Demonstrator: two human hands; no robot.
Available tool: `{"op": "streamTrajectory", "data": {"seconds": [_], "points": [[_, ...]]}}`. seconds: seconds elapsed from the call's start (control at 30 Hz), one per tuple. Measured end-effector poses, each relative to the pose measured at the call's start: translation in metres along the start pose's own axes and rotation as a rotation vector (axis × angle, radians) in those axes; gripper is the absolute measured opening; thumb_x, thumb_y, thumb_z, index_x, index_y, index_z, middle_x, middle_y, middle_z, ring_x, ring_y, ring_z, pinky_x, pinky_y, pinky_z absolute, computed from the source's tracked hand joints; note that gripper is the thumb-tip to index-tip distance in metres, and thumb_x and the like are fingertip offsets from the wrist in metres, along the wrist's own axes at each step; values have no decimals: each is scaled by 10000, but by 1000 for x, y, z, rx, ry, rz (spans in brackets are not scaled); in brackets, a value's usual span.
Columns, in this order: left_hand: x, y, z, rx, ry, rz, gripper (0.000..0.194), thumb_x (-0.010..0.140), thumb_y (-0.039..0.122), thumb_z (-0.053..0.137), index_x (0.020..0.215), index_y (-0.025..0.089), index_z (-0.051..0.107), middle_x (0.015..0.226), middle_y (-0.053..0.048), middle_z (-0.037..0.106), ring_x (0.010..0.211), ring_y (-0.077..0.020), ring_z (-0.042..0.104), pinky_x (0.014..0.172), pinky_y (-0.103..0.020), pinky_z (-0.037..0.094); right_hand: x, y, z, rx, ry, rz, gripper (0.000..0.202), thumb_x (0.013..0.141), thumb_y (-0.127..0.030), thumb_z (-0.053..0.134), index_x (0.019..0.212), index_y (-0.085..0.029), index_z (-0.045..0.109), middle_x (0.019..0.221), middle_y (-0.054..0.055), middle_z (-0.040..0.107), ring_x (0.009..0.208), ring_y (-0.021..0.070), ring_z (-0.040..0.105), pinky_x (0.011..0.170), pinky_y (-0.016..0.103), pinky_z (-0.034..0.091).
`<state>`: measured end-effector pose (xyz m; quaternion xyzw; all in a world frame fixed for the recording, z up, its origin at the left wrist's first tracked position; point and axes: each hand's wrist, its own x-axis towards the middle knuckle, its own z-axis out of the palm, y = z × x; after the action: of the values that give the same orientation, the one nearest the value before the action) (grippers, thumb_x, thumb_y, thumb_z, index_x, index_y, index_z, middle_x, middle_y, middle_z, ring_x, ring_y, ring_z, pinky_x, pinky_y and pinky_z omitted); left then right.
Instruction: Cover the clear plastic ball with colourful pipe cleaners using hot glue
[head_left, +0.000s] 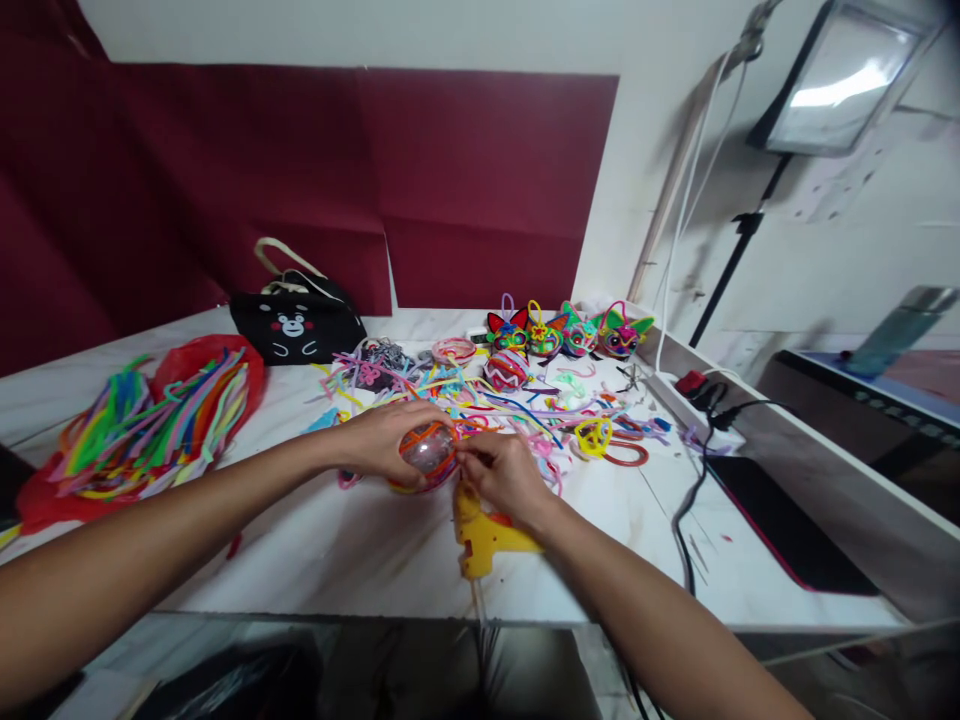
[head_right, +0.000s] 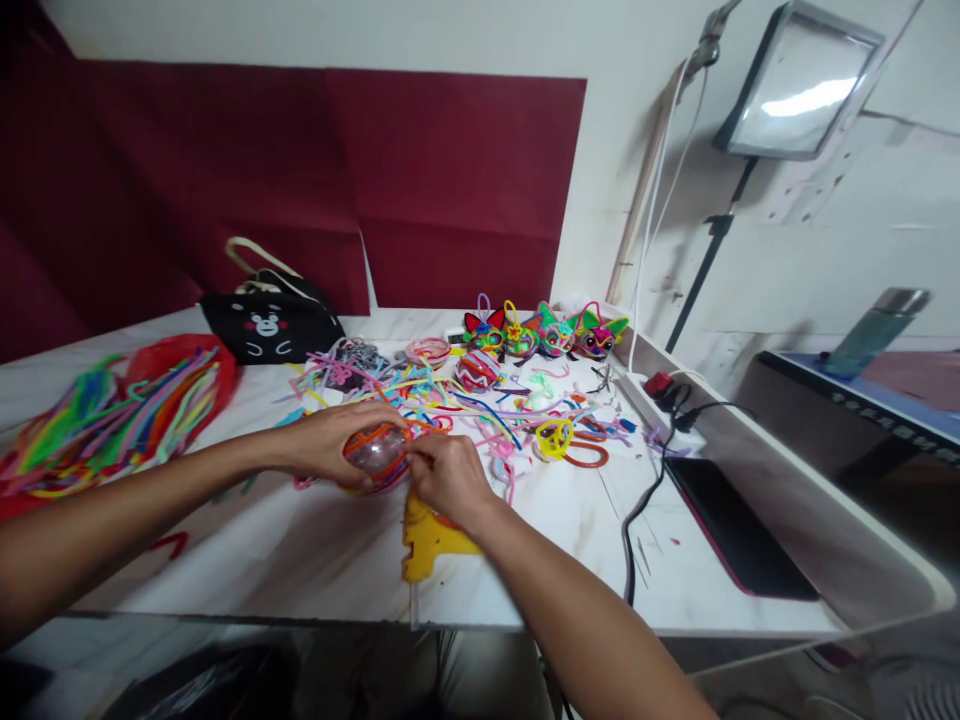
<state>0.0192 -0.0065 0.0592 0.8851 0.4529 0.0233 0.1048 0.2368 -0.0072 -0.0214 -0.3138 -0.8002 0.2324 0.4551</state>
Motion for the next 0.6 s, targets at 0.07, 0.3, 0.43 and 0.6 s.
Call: {"op": "streamTrajectory", "data": {"seconds": [0.07, 0.3, 0.43, 0.6], "points": [[0, 0, -1, -10, 1, 23, 643, 634, 329, 724, 1252, 262, 560, 1327, -40, 609, 1248, -278, 563, 1069, -358, 420, 2, 0, -4, 50, 51, 26, 171, 859, -158, 604, 881, -186, 771, 747, 36, 772, 615, 161, 684, 598, 245, 507], [2, -5, -3, -42, -33, 45, 764, 584, 299, 776, 1308, 256, 537, 1372, -59, 591, 1285, -297, 546, 1100, -381, 411, 7, -2, -15, 166, 261, 98, 245, 896, -398, 612, 755, -198, 623, 555, -40, 579, 448, 108, 503, 470, 227, 407], [1, -8, -4, -74, -45, 16, 859, 576, 327, 800, 1376, 281, 492, 1409, -64, 585, 1296, -315, 553, 1099, -410, 426, 9, -2, -24, 175, 358, 134, 318, 902, -471, 599, 721, -213, 554, 533, -58, 505, 450, 102, 440, 469, 233, 360], [-2, -5, -4, -72, -50, -17, 1115, 601, 330, 806, 1564, 284, 246, 1558, -105, 460, 1399, -337, 474, 1137, -418, 400, 11, 3, -31, 163, 375, 178, 406, 926, -534, 542, 668, -223, 505, 500, -65, 458, 464, 106, 414, 491, 240, 349]]}}
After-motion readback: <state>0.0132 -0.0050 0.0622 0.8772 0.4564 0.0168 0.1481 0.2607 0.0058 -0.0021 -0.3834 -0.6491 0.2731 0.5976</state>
